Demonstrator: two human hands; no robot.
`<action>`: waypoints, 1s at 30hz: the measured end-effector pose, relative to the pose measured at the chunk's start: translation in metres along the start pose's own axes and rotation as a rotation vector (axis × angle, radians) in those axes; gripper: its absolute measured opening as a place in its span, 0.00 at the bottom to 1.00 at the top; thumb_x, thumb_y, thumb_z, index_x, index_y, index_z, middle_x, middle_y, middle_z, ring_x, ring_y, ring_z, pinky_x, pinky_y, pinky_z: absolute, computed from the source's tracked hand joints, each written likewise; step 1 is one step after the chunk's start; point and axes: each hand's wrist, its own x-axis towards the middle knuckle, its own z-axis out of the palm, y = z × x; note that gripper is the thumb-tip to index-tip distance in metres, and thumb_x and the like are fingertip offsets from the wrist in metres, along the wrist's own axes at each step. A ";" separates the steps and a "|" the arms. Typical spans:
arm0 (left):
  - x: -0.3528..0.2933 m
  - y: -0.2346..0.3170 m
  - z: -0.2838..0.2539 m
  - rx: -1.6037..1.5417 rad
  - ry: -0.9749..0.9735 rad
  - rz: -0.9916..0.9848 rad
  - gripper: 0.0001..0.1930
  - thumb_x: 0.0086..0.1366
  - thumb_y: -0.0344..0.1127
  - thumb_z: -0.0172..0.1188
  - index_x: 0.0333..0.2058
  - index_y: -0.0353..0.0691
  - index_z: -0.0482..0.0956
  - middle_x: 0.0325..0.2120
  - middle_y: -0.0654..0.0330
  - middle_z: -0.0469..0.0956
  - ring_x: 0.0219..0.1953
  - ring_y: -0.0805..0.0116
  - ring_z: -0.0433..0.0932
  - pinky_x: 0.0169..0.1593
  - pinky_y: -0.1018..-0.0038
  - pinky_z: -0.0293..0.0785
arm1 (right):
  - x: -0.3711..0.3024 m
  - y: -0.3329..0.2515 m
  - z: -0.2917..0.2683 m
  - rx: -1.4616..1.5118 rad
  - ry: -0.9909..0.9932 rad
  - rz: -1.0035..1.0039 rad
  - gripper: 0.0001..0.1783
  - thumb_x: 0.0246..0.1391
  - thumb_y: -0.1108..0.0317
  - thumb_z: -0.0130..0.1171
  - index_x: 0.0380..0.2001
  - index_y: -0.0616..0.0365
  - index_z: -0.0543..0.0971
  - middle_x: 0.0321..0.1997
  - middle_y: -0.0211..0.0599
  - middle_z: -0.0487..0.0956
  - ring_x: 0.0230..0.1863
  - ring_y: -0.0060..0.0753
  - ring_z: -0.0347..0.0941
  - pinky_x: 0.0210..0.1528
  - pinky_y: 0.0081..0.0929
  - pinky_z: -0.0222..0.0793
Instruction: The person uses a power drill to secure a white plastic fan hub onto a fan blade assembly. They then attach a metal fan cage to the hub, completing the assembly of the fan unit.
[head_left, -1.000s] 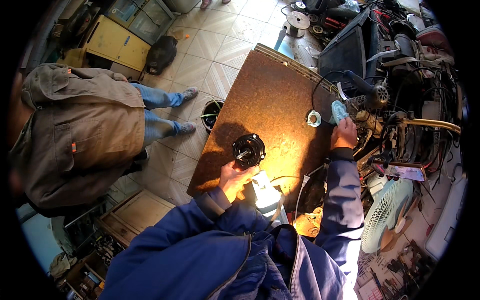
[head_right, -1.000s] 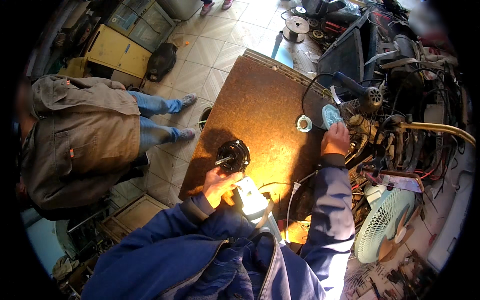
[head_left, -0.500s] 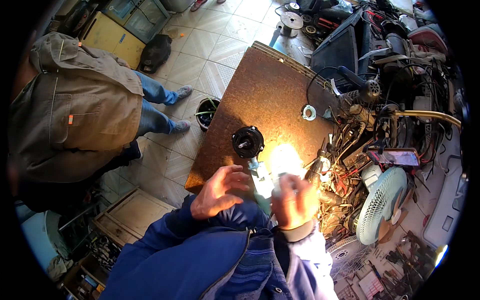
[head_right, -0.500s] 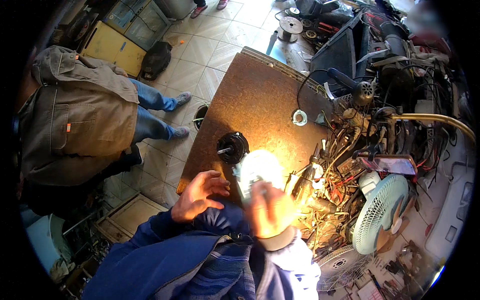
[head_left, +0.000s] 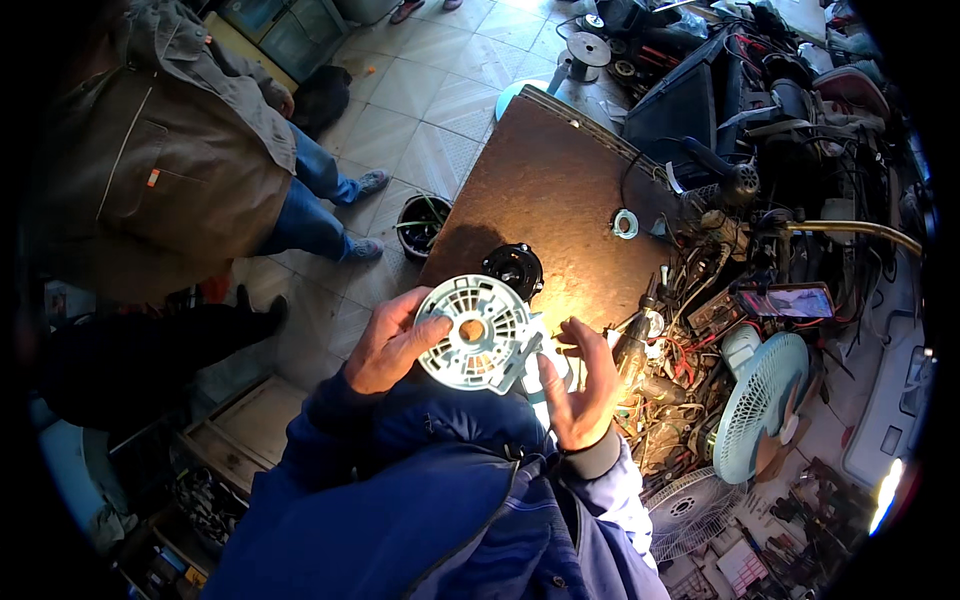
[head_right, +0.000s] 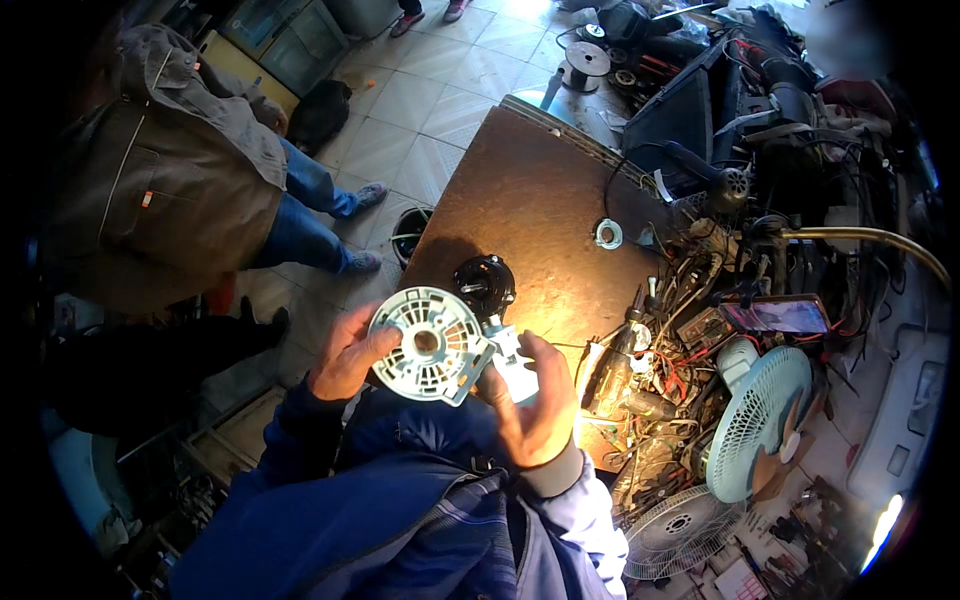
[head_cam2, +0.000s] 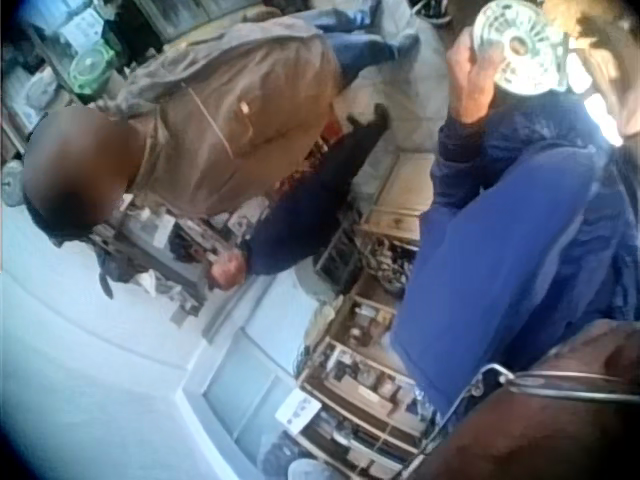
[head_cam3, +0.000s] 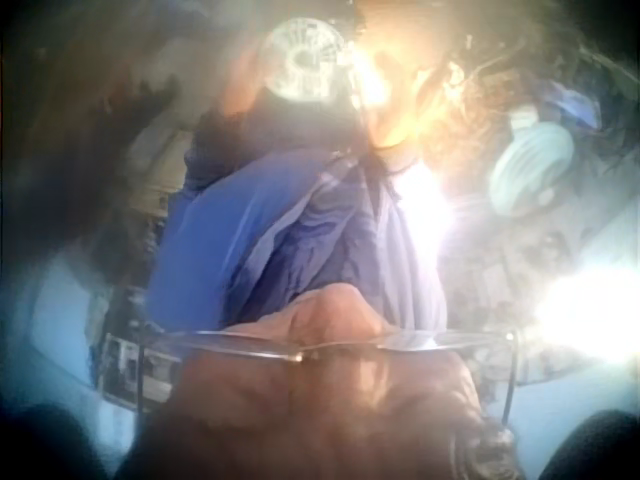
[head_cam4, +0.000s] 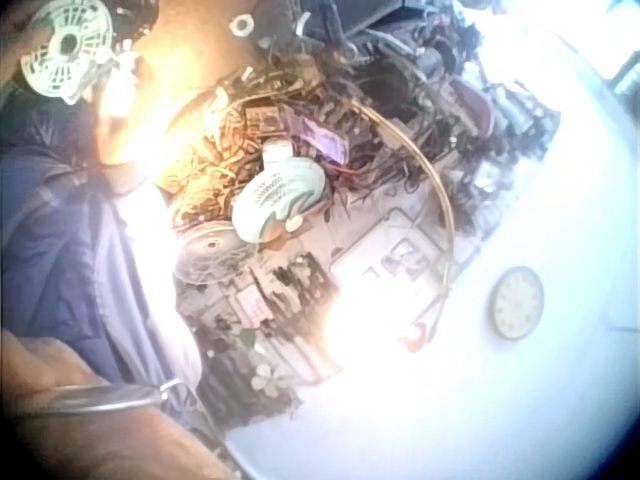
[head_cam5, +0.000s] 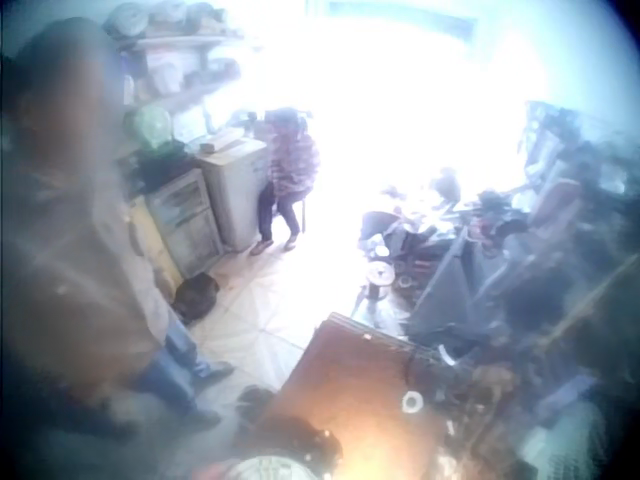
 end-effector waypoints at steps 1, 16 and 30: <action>0.004 0.004 0.000 0.024 -0.009 0.018 0.19 0.77 0.40 0.62 0.56 0.31 0.78 0.40 0.62 0.85 0.42 0.79 0.82 0.47 0.79 0.79 | 0.000 0.003 0.000 0.178 -0.090 0.243 0.31 0.64 0.66 0.69 0.64 0.70 0.73 0.53 0.52 0.82 0.54 0.43 0.80 0.57 0.37 0.77; 0.056 -0.002 -0.011 -0.100 -0.580 0.396 0.08 0.67 0.29 0.66 0.44 0.40 0.84 0.66 0.43 0.73 0.73 0.51 0.66 0.74 0.51 0.59 | 0.007 0.022 0.018 1.205 -0.638 0.611 0.33 0.63 0.71 0.71 0.67 0.67 0.71 0.56 0.42 0.83 0.52 0.29 0.81 0.49 0.26 0.79; 0.052 -0.030 -0.011 -0.268 0.007 0.081 0.27 0.75 0.35 0.61 0.68 0.30 0.68 0.56 0.54 0.79 0.56 0.70 0.78 0.61 0.72 0.76 | 0.025 0.037 0.038 0.894 -0.079 0.371 0.31 0.61 0.78 0.70 0.66 0.70 0.71 0.50 0.46 0.86 0.49 0.29 0.83 0.51 0.24 0.78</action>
